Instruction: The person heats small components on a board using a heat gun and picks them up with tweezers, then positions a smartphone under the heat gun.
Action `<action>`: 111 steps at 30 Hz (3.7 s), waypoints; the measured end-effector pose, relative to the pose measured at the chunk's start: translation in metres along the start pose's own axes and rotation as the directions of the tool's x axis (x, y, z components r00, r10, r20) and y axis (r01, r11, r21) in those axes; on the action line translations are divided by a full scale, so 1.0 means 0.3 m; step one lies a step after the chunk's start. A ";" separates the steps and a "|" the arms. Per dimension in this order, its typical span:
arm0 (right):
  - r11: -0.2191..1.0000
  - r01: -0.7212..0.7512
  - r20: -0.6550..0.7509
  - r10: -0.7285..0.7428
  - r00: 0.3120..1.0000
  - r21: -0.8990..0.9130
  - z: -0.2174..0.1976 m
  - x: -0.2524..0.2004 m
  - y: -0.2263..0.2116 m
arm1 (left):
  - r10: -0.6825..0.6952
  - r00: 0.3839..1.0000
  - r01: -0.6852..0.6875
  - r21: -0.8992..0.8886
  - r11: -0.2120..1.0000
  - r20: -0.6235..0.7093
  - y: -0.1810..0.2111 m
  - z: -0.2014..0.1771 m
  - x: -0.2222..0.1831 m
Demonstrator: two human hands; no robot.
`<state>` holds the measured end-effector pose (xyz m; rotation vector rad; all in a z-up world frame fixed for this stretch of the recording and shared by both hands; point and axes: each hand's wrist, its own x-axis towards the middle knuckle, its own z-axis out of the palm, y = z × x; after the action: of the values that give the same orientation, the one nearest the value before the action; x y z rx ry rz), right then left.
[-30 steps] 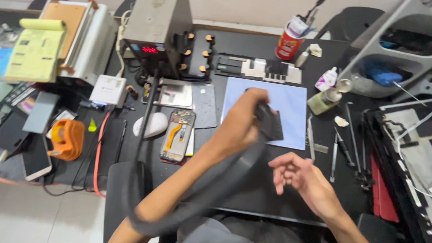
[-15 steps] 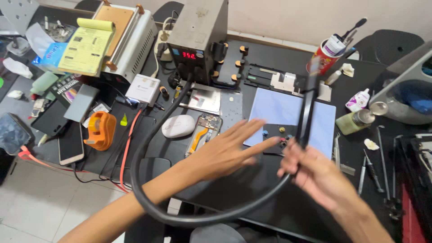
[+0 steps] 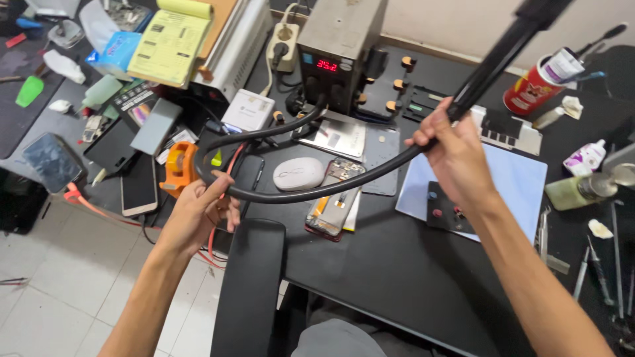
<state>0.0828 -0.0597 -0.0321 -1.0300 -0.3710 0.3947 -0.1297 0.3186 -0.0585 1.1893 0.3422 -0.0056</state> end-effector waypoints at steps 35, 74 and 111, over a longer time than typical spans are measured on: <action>0.949 -0.269 -0.046 0.265 0.963 -0.165 0.101 0.256 0.467 | 0.338 0.940 -0.186 0.775 0.603 -0.038 -0.072 0.311 -0.059; 0.034 0.047 0.028 -0.424 0.905 -0.998 -0.474 -0.483 -0.084 | 0.200 0.657 -0.747 0.590 0.308 0.727 -0.394 0.945 0.340; 0.083 0.040 0.004 -0.395 0.919 -0.996 -0.456 -0.505 -0.045 | 0.174 0.651 -0.756 0.609 0.239 0.739 -0.385 0.947 0.336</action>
<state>0.0179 -0.2412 -0.1007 -2.3538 -0.5496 -0.4486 0.0180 0.0343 -0.0970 2.3129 -0.7310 0.0430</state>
